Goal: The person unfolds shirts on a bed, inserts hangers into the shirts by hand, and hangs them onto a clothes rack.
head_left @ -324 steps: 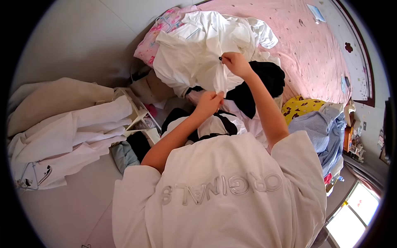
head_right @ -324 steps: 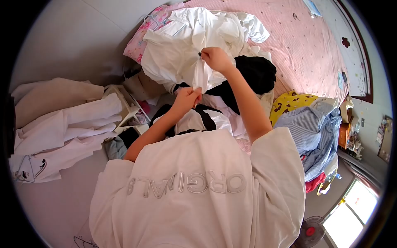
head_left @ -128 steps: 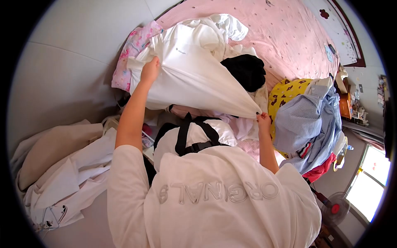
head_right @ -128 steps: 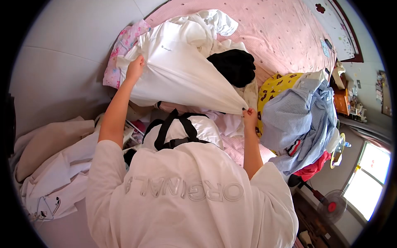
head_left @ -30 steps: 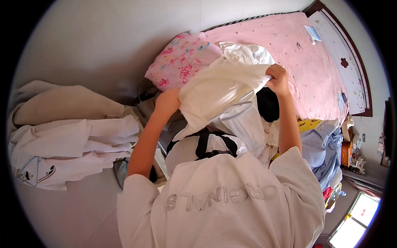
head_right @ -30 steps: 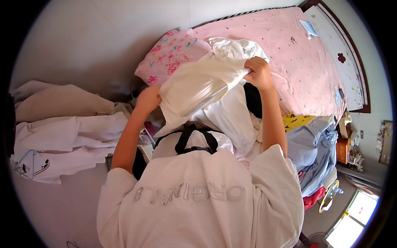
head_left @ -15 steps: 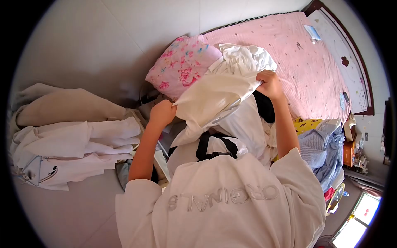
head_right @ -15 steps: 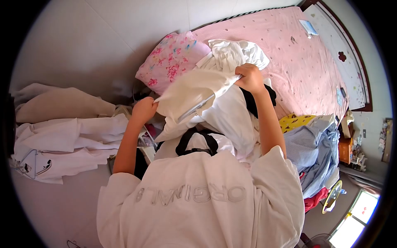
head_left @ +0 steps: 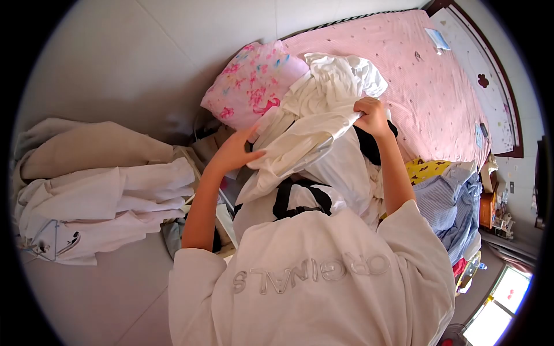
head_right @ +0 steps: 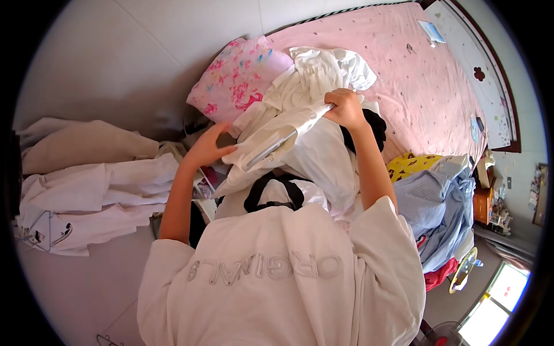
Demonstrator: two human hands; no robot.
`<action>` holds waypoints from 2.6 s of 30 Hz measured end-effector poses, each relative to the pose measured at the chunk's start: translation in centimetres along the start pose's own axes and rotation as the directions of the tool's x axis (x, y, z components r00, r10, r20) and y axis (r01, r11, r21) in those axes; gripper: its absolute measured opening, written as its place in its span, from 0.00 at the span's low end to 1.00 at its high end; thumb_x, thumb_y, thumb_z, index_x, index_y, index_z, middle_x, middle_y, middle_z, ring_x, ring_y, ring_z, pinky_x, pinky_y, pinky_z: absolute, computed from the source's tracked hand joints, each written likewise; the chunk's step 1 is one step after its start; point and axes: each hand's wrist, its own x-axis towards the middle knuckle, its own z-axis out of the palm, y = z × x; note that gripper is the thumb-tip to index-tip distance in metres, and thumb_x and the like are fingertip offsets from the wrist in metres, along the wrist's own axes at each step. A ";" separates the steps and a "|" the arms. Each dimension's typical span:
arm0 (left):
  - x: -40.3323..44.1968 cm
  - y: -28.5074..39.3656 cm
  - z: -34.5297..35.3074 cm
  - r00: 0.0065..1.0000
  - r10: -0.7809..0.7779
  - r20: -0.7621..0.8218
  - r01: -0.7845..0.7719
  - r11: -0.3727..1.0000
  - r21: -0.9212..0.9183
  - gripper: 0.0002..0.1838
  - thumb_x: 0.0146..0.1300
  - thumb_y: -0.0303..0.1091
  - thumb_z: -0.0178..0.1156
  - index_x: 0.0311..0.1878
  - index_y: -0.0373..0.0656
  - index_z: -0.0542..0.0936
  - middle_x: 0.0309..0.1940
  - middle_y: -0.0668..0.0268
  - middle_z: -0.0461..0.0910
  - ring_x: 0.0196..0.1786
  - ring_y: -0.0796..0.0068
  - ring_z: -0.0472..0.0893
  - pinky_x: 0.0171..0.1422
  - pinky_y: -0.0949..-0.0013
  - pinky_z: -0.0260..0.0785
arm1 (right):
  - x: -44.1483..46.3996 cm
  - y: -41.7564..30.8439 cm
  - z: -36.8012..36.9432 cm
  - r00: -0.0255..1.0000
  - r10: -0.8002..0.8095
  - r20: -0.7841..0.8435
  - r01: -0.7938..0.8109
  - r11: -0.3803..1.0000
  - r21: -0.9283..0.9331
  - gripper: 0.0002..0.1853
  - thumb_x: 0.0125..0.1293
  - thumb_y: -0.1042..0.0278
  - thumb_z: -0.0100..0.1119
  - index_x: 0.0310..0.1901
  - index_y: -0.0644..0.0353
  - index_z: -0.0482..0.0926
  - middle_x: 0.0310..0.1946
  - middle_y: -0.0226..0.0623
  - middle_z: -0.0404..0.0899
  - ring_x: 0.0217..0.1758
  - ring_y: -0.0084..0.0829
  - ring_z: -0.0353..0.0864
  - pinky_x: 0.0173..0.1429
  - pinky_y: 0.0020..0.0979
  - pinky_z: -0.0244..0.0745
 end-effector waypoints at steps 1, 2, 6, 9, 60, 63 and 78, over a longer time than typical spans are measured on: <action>1.2 0.5 0.5 0.995 0.100 -0.012 -0.100 0.995 -0.031 0.34 0.47 0.43 0.62 0.57 0.42 0.65 0.53 0.53 0.68 0.53 0.58 0.68 0.57 0.63 0.60 | 0.0 0.0 0.2 1.000 0.002 0.006 -0.002 1.000 0.008 0.13 0.35 0.66 0.65 0.16 0.60 0.69 0.13 0.36 0.69 0.19 0.38 0.69 0.24 0.32 0.64; 2.4 1.1 1.0 0.980 0.198 -0.031 -0.199 0.978 -0.060 0.34 0.47 0.43 0.62 0.58 0.41 0.64 0.54 0.53 0.67 0.55 0.57 0.67 0.59 0.63 0.58 | 0.1 -0.2 0.4 1.000 -0.016 0.011 0.015 1.000 0.015 0.13 0.34 0.66 0.65 0.16 0.60 0.69 0.13 0.36 0.69 0.19 0.38 0.69 0.24 0.32 0.64; 6.0 1.7 3.4 0.938 0.283 0.200 -0.293 0.956 0.023 0.25 0.49 0.32 0.60 0.53 0.41 0.69 0.45 0.56 0.73 0.47 0.65 0.74 0.51 0.67 0.65 | 1.0 -1.2 1.1 0.997 -0.068 0.021 0.067 0.997 0.025 0.12 0.34 0.67 0.65 0.15 0.60 0.69 0.13 0.36 0.69 0.19 0.38 0.69 0.24 0.32 0.64; 8.0 1.3 4.0 0.974 0.150 0.172 -0.160 0.986 0.049 0.17 0.51 0.28 0.57 0.47 0.41 0.74 0.34 0.59 0.77 0.35 0.69 0.77 0.41 0.68 0.68 | 1.2 -2.0 0.7 0.998 -0.064 0.025 0.063 0.998 0.023 0.12 0.33 0.68 0.64 0.15 0.60 0.68 0.13 0.36 0.68 0.18 0.37 0.69 0.24 0.32 0.63; -27.3 15.5 -4.2 0.427 0.499 -0.754 0.361 0.670 0.649 0.26 0.44 0.32 0.66 0.49 0.42 0.71 0.46 0.59 0.70 0.51 0.56 0.68 0.53 0.58 0.61 | 11.6 -27.3 -1.4 0.880 -0.394 0.265 0.259 0.866 0.427 0.08 0.57 0.71 0.51 0.25 0.66 0.69 0.15 0.39 0.62 0.19 0.31 0.57 0.24 0.28 0.57; -27.1 15.0 -2.2 0.411 0.119 -0.904 0.392 0.872 0.293 0.23 0.43 0.32 0.66 0.46 0.43 0.73 0.44 0.60 0.71 0.48 0.57 0.69 0.52 0.56 0.60 | 10.9 -28.5 -1.3 0.872 -0.422 0.248 0.266 0.833 0.485 0.08 0.57 0.74 0.51 0.24 0.67 0.67 0.15 0.33 0.57 0.19 0.21 0.52 0.22 0.24 0.52; -26.5 15.3 -0.6 0.620 0.260 -0.740 0.110 0.906 0.410 0.12 0.49 0.28 0.60 0.39 0.43 0.76 0.23 0.66 0.74 0.28 0.68 0.73 0.36 0.70 0.63 | 6.3 -26.3 -3.3 0.818 -0.312 0.483 0.004 0.843 0.537 0.03 0.58 0.75 0.49 0.33 0.63 0.67 0.17 0.27 0.61 0.21 0.18 0.55 0.25 0.22 0.54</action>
